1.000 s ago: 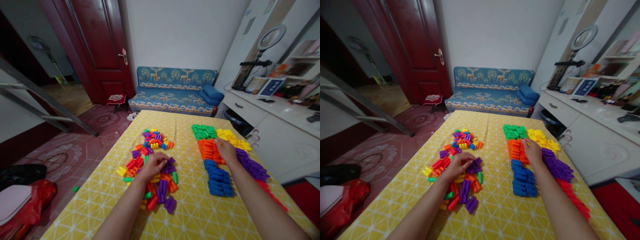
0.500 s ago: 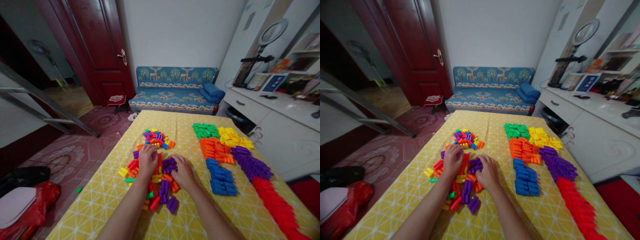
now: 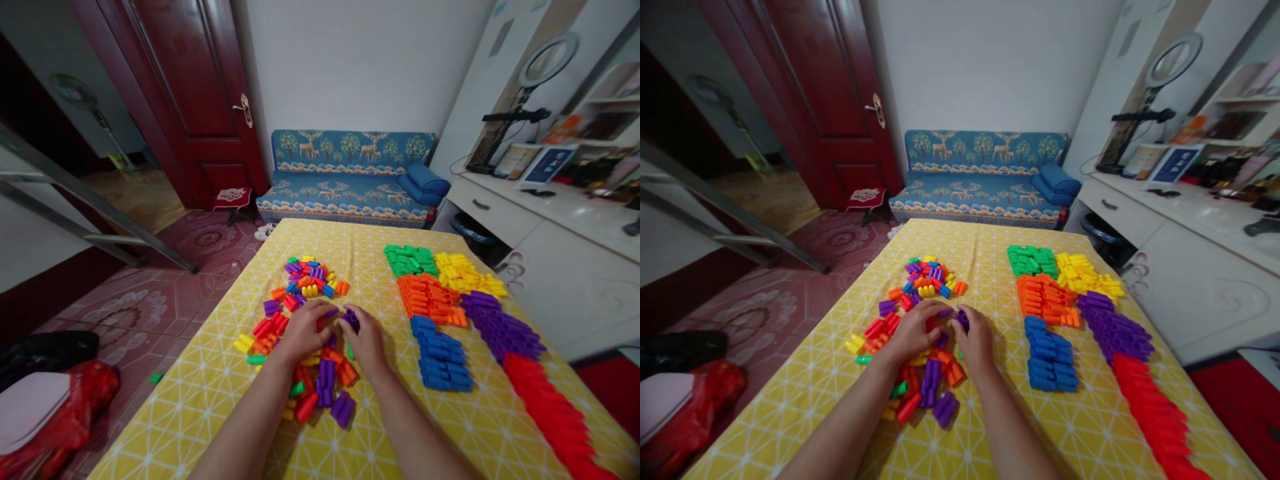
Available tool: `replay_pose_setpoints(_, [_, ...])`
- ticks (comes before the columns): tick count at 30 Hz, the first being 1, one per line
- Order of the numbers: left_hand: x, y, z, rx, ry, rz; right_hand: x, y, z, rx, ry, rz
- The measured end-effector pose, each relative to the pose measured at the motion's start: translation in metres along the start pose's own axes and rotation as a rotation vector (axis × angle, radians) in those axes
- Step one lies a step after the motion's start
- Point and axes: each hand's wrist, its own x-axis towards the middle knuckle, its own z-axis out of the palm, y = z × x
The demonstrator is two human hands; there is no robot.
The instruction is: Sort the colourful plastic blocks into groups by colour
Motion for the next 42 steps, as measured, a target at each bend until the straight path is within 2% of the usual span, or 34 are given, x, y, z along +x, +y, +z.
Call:
replay_pose_setpoints(3, [0.0,-0.003,0.004,0.078,-0.009,-0.002,-0.001,0.002,-0.001,0.133,0.028,0.113])
replay_pose_setpoints(10, [0.007,0.0,0.009,0.176,-0.012,-0.094,-0.005,0.0,0.0,0.358,0.048,0.21])
replay_pose_setpoints(12, [0.007,0.0,0.008,0.108,0.003,-0.126,-0.004,0.001,0.001,0.409,0.049,0.236])
replay_pose_setpoints(18, [0.005,-0.001,0.002,-0.301,0.117,-0.224,-0.003,0.006,0.002,0.551,0.065,0.236])
replay_pose_setpoints(22, [0.004,0.002,0.002,-0.432,0.12,-0.177,-0.004,0.007,0.002,0.561,0.067,0.203])
replay_pose_setpoints(27, [0.003,0.004,0.005,-0.49,0.13,-0.147,-0.006,0.002,0.002,0.605,0.068,0.17])
replay_pose_setpoints(32, [0.004,0.003,0.006,-0.477,0.18,-0.205,-0.008,-0.006,-0.003,0.567,0.07,0.161])
replay_pose_setpoints(39, [0.005,0.003,0.003,-0.334,0.161,-0.263,-0.014,-0.014,-0.009,0.533,0.095,0.168])
replay_pose_setpoints(42, [0.006,0.006,0.0,-0.315,0.186,-0.264,-0.016,-0.02,-0.024,0.527,0.151,0.183])
